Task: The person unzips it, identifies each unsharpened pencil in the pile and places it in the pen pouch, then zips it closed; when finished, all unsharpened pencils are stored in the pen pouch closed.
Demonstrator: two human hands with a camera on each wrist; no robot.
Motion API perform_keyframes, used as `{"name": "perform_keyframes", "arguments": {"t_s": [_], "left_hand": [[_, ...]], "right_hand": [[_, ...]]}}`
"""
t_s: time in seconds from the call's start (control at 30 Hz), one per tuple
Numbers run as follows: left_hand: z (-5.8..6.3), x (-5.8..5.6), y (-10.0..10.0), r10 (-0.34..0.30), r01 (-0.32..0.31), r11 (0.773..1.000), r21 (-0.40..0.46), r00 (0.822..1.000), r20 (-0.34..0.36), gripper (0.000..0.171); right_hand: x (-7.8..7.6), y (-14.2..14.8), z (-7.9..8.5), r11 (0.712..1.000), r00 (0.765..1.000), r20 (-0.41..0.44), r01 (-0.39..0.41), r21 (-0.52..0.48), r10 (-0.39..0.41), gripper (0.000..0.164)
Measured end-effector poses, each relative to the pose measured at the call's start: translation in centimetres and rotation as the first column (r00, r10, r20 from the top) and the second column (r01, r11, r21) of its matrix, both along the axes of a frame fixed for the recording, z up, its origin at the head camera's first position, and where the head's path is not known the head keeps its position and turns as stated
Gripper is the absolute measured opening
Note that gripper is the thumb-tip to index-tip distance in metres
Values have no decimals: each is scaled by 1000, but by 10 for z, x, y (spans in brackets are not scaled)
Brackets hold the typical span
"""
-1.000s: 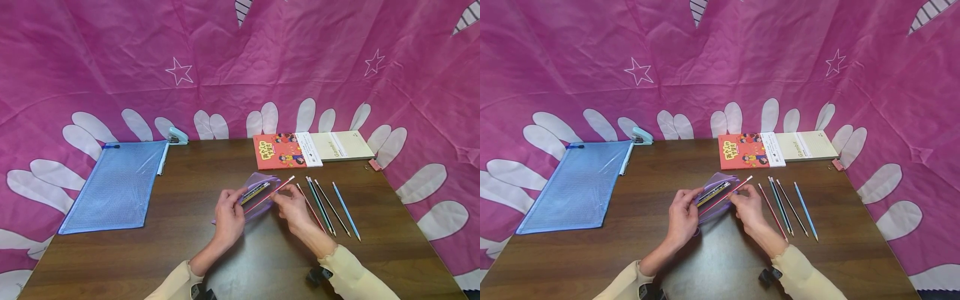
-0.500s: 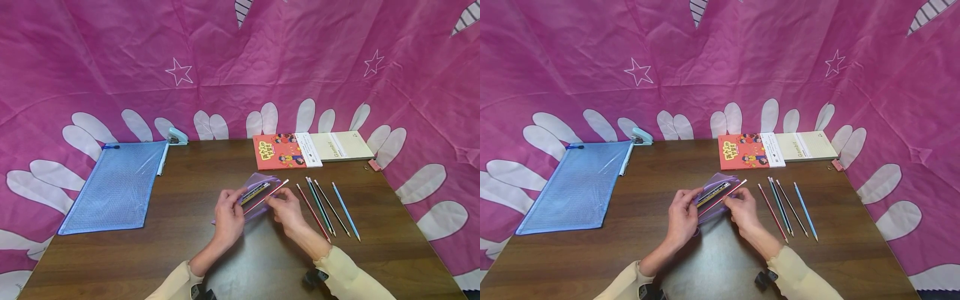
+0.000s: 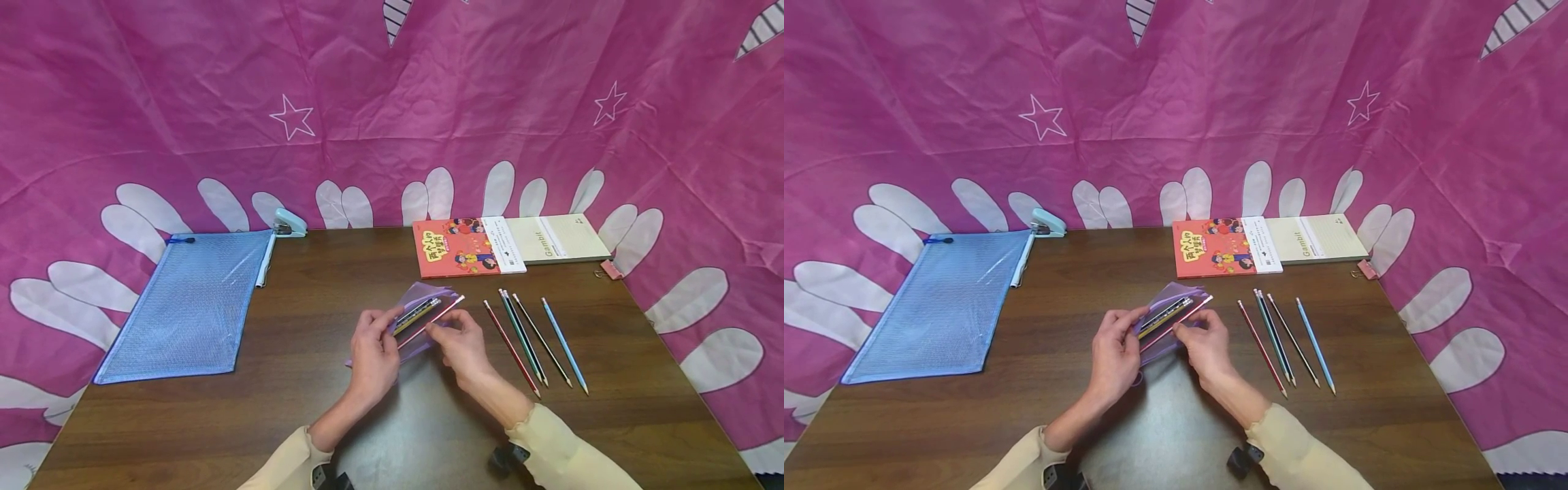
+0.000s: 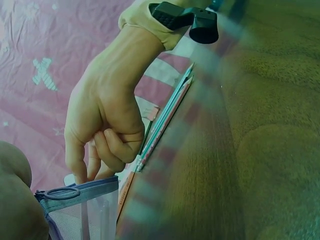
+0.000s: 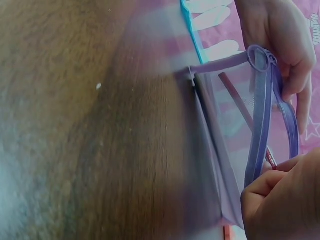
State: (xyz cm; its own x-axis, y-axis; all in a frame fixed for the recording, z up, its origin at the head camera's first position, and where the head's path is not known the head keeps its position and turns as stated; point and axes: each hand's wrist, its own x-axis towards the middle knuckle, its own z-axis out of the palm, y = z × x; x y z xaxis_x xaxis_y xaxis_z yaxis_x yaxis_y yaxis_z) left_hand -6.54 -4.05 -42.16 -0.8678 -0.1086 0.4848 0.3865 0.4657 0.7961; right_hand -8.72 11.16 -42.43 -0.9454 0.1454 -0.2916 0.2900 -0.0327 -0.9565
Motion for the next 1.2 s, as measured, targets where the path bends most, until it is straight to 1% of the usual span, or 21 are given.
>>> {"name": "perform_keyframes", "arguments": {"t_s": [0.2,0.5,0.77,1.0,1.2], "left_hand": [[-1,0,1,2,-2,1000,-2,1000,-16,43],[-1,1,1,-1,1,1000,-5,1000,3,43],[0,0,0,-2,2,1000,-3,1000,7,41],[0,0,-1,2,-2,1000,-5,1000,-19,40],[0,0,-1,1,-1,1000,-6,1000,0,41]], "right_hand": [[2,-6,1,1000,1000,-3,-12,23,12,28],[4,-9,1,998,999,30,-33,62,31,29],[4,-8,3,998,997,51,-53,29,52,30],[7,-4,6,997,996,56,-70,16,69,31],[9,5,7,996,996,38,-85,-40,86,31]]}}
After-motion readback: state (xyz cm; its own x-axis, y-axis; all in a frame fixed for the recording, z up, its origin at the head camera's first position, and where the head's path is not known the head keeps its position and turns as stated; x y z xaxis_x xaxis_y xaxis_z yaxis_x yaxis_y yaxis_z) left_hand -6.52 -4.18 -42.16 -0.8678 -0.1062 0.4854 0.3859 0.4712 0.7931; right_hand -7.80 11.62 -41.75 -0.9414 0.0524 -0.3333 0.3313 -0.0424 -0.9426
